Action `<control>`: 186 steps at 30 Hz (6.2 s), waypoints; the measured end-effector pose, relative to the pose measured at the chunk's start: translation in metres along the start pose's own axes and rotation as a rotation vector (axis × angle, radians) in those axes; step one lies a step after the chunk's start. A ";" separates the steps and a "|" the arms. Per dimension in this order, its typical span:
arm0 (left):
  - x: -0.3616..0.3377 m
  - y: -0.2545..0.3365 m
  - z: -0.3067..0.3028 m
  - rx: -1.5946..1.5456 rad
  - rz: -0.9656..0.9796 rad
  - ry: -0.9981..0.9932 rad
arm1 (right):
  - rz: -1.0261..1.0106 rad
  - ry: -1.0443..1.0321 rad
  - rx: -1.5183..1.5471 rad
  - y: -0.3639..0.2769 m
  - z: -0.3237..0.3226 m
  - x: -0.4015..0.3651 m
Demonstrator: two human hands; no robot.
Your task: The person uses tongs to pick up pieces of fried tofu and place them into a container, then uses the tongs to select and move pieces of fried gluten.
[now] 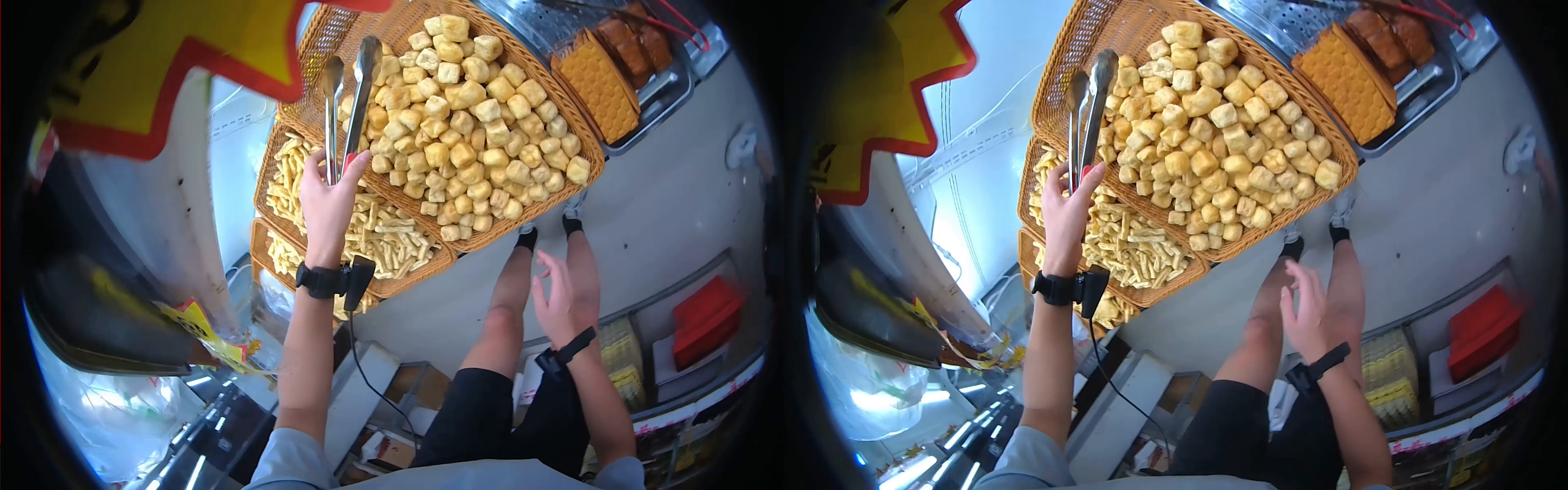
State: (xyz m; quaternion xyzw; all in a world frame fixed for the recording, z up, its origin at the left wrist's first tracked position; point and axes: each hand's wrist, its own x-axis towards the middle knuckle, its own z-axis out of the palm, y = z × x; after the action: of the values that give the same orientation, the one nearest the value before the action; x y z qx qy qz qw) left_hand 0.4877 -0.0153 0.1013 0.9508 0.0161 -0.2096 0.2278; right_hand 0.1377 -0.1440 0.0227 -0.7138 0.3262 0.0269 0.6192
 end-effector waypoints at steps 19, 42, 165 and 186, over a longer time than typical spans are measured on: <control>-0.108 0.090 0.080 -1.961 -0.162 -0.964 | -0.233 0.189 0.307 -0.165 -0.029 0.087; -0.196 0.008 0.096 -1.296 -0.137 -0.615 | -0.838 0.109 -0.029 -0.215 -0.053 0.172; -0.395 -0.224 0.229 -0.262 -0.472 -1.062 | -0.573 0.020 -0.194 -0.248 0.018 0.209; -0.392 -0.225 0.225 -0.228 -0.468 -1.114 | -0.504 0.048 -0.123 -0.234 0.005 0.210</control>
State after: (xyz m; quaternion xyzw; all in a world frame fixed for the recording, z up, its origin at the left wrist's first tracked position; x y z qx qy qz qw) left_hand 0.0142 0.1131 -0.0174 0.6391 0.1251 -0.7165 0.2502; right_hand 0.4209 -0.2259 0.1312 -0.8094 0.1503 -0.1253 0.5538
